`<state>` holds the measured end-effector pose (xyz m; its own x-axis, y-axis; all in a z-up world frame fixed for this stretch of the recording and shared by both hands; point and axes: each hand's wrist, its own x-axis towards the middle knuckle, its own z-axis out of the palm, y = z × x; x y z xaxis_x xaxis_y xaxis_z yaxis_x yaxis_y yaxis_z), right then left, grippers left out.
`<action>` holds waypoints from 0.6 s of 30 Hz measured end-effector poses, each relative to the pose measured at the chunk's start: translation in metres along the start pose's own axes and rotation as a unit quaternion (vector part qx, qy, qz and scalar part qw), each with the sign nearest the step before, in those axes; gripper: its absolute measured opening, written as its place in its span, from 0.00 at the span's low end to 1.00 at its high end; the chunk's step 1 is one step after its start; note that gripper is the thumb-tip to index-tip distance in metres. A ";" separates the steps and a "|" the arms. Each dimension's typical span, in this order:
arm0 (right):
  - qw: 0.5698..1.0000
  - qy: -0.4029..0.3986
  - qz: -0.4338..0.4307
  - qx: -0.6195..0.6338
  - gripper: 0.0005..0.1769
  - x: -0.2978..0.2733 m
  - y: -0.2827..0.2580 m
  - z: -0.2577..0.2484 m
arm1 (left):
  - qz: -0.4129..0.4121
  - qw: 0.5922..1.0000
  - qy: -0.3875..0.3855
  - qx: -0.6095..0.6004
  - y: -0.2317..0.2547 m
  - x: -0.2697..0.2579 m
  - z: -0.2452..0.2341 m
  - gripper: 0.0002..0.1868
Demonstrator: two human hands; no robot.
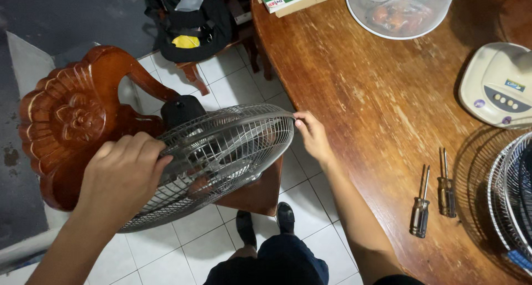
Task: The person uses a screwdriver to tighten screws on the front grille of a standing fan. They rotate the fan head to access different screws and continue tightening them throughout the clip.
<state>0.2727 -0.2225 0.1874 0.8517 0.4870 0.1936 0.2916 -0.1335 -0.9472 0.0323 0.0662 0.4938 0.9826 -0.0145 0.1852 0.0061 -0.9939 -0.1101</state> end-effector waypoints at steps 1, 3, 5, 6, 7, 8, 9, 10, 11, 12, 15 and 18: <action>0.999 0.015 -0.024 -0.042 0.10 -0.001 -0.003 0.003 | -0.001 1.000 0.002 0.000 0.000 0.000 0.000 0.11; 0.992 0.032 -0.076 -0.095 0.10 -0.003 -0.008 0.007 | -0.004 1.000 -0.001 0.002 -0.001 0.000 0.000 0.12; 0.983 0.049 -0.115 -0.135 0.10 -0.004 -0.010 0.011 | 0.000 1.000 0.003 -0.002 -0.001 0.001 0.001 0.11; 0.979 0.059 -0.128 -0.148 0.10 -0.004 -0.010 0.013 | 0.006 1.000 0.009 -0.007 -0.001 0.002 0.001 0.11; 0.975 0.068 -0.141 -0.161 0.10 -0.006 -0.010 0.015 | 0.011 1.000 0.013 -0.011 -0.001 0.002 0.001 0.11; 0.979 0.079 -0.113 -0.151 0.09 -0.006 -0.009 0.018 | 0.011 1.000 0.015 -0.011 -0.001 0.002 0.001 0.11; 0.982 0.090 -0.086 -0.140 0.09 -0.005 -0.008 0.022 | 0.010 1.000 0.017 -0.010 -0.001 0.002 0.001 0.11; 0.985 0.101 -0.058 -0.128 0.08 -0.005 -0.008 0.023 | 0.010 1.000 0.019 -0.009 -0.002 0.002 0.001 0.11; 0.984 0.100 -0.069 -0.130 0.08 -0.003 -0.007 0.024 | 0.009 1.000 0.020 -0.008 -0.003 0.002 0.001 0.11; 0.983 0.099 -0.079 -0.131 0.08 -0.001 -0.006 0.023 | 0.009 1.000 0.021 -0.008 -0.003 0.003 0.000 0.11; 0.991 0.060 -0.066 -0.101 0.09 0.002 -0.002 0.013 | 0.009 1.000 0.017 -0.009 -0.003 0.003 0.001 0.11; 0.998 0.006 -0.013 -0.060 0.12 0.002 0.005 0.003 | 0.016 1.000 0.006 0.006 -0.003 0.004 0.004 0.12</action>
<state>0.2746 -0.2198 0.1828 0.8482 0.4809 0.2222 0.3633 -0.2227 -0.9047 0.0372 0.0693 0.4911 0.9801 -0.0475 0.1927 -0.0230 -0.9916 -0.1273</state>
